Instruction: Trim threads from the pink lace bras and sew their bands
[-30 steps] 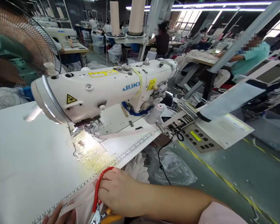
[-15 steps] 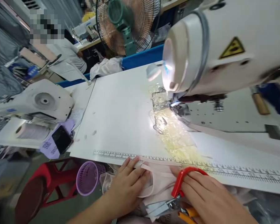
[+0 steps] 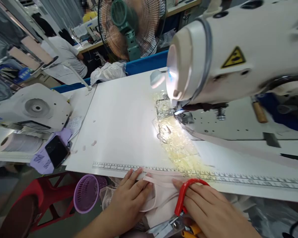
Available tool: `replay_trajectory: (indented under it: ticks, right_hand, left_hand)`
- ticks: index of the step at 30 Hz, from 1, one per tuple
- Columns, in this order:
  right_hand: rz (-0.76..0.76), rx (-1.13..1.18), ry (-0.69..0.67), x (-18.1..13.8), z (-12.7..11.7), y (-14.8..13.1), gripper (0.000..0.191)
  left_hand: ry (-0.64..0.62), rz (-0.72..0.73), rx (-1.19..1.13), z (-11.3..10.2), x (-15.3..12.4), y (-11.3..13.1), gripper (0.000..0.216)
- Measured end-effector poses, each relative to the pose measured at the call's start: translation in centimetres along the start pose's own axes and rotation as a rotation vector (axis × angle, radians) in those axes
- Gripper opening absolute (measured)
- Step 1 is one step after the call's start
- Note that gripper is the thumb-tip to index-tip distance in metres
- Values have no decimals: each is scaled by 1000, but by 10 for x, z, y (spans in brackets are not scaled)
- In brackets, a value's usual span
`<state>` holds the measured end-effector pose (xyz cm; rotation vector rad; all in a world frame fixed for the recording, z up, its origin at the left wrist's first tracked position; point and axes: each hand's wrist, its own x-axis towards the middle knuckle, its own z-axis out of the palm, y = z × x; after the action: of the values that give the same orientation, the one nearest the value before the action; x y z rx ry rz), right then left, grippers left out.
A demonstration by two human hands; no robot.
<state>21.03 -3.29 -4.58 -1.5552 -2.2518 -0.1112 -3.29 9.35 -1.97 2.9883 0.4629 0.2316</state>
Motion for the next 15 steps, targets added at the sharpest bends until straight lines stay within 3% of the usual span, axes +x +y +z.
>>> replay_trajectory:
  ticks: [3, 8, 13, 15]
  right_hand:
    - [60, -43, -30, 6, -4, -2, 56]
    - [166, -3, -3, 11, -9, -4, 67]
    - [160, 37, -131, 8, -13, -2, 54]
    - [169, 43, -104, 7, -14, -2, 50]
  left_hand:
    - [-16, 4, -3, -2, 3, -1, 42]
    - [85, 28, 10, 0, 5, -2, 39]
    - [31, 48, 19, -5, 6, -3, 41]
    - [25, 48, 15, -8, 7, -3, 41]
